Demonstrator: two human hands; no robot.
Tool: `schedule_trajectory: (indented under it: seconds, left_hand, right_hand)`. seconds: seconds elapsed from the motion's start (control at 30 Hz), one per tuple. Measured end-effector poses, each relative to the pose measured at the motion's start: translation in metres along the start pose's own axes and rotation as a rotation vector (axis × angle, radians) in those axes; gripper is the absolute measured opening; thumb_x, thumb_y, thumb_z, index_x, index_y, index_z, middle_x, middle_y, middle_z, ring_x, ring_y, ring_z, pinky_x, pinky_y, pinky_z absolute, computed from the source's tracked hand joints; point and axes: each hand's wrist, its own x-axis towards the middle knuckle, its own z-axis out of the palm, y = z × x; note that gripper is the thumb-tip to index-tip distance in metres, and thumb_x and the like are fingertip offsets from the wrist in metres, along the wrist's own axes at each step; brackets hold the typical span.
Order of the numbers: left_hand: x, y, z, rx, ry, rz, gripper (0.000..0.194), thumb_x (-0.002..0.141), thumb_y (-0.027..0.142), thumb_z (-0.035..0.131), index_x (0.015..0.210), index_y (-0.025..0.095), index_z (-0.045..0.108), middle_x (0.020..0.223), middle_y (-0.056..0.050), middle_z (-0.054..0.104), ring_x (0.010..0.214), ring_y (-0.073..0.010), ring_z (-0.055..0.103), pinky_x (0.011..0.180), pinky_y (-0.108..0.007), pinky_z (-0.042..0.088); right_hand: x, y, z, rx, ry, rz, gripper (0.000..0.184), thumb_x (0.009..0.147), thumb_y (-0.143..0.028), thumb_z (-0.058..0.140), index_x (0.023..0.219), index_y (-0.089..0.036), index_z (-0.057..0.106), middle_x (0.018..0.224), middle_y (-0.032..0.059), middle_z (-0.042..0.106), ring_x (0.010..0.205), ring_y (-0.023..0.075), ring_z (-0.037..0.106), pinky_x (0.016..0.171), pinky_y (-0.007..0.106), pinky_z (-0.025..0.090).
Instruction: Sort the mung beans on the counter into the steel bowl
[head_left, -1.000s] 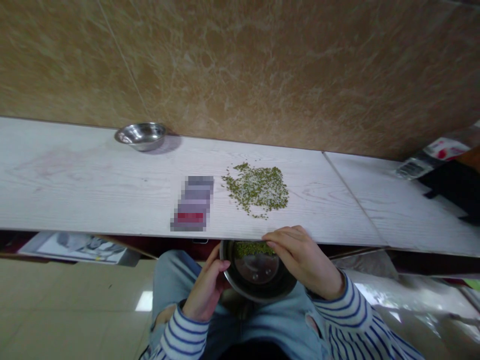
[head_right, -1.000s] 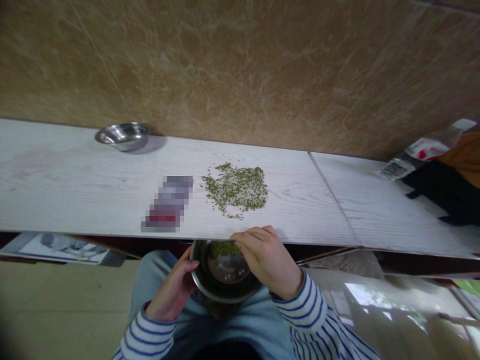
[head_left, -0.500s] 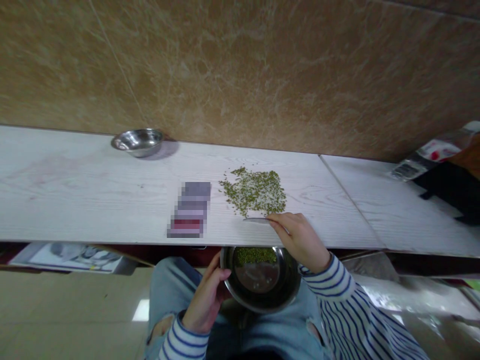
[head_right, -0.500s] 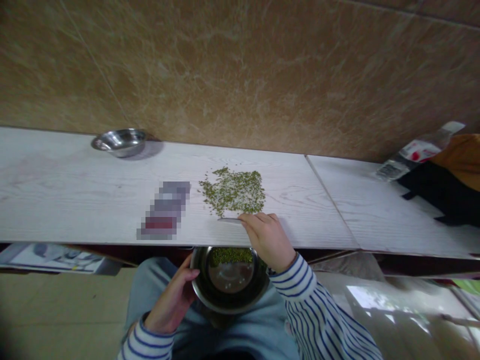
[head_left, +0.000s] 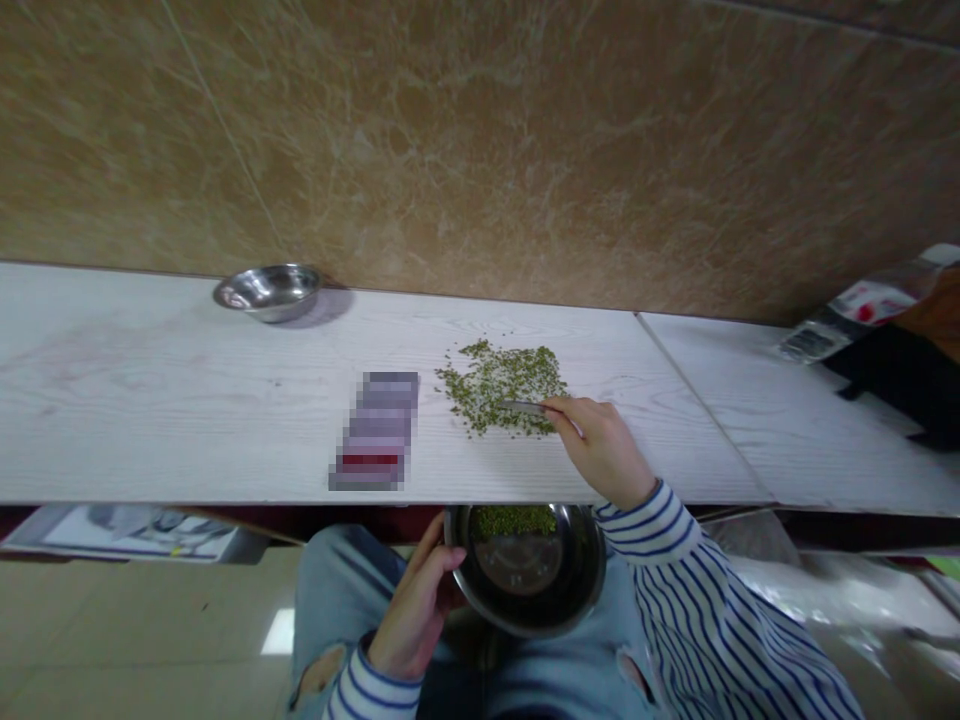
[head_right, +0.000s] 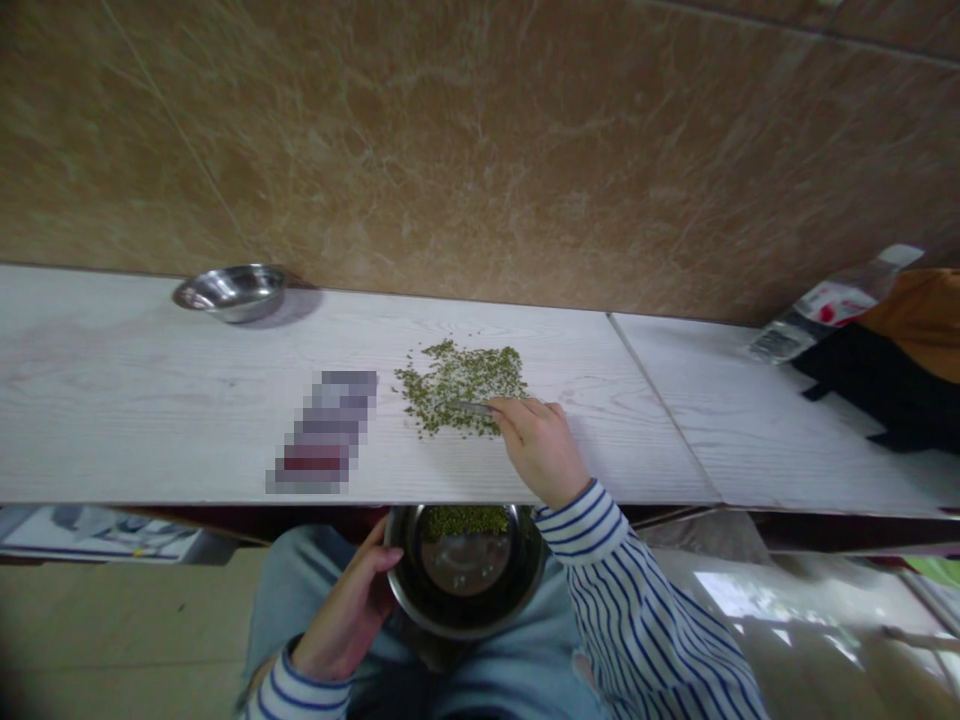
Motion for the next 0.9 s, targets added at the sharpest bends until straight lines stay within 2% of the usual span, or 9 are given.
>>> schedule_trajectory:
  seconds: [0.17,0.37,0.63,0.9]
  left_hand:
    - [-0.001,-0.001,-0.001,0.007,-0.007,-0.012,0.057,0.068,0.024,0.061,0.124,0.023,0.054,0.106,-0.006,0.069,0.093,-0.0242,0.063,0.070,-0.032,0.047]
    - [0.000,-0.002,-0.004,0.005,-0.025,-0.014,0.057,0.070,0.023,0.060,0.126,0.023,0.052,0.111,-0.006,0.068,0.098,-0.0241,0.061,0.072,-0.031,0.048]
    - [-0.003,-0.002,-0.004,0.008,-0.044,-0.008,0.055,0.072,0.022,0.059,0.127,0.024,0.051,0.114,-0.005,0.067,0.100,-0.0236,0.061,0.075,-0.031,0.047]
    - [-0.004,0.000,0.000,0.005,-0.012,0.003,0.054,0.070,0.022,0.059,0.124,0.023,0.053,0.111,-0.005,0.068,0.097,-0.0235,0.062,0.068,-0.029,0.046]
  right_hand:
    - [-0.003,0.005,0.003,-0.019,-0.025,-0.007,0.021,0.093,-0.024,0.046,0.105,-0.021,0.063,0.098,0.0046,0.070,0.088,0.0173,0.064,0.082,0.034,0.045]
    - [-0.015,-0.001,-0.001,-0.003,-0.061,-0.031,0.022,0.094,-0.027,0.044,0.105,-0.024,0.063,0.098,0.0040,0.071,0.090,0.0171,0.064,0.083,0.033,0.044]
    - [-0.008,0.010,0.001,-0.048,0.002,0.046,0.022,0.093,-0.025,0.045,0.106,-0.023,0.063,0.097,0.0042,0.071,0.087,0.0180,0.064,0.080,0.033,0.045]
    - [-0.016,-0.001,0.002,-0.027,-0.021,-0.005,0.021,0.093,-0.023,0.046,0.104,-0.024,0.063,0.097,0.0036,0.071,0.089,0.0176,0.064,0.080,0.033,0.043]
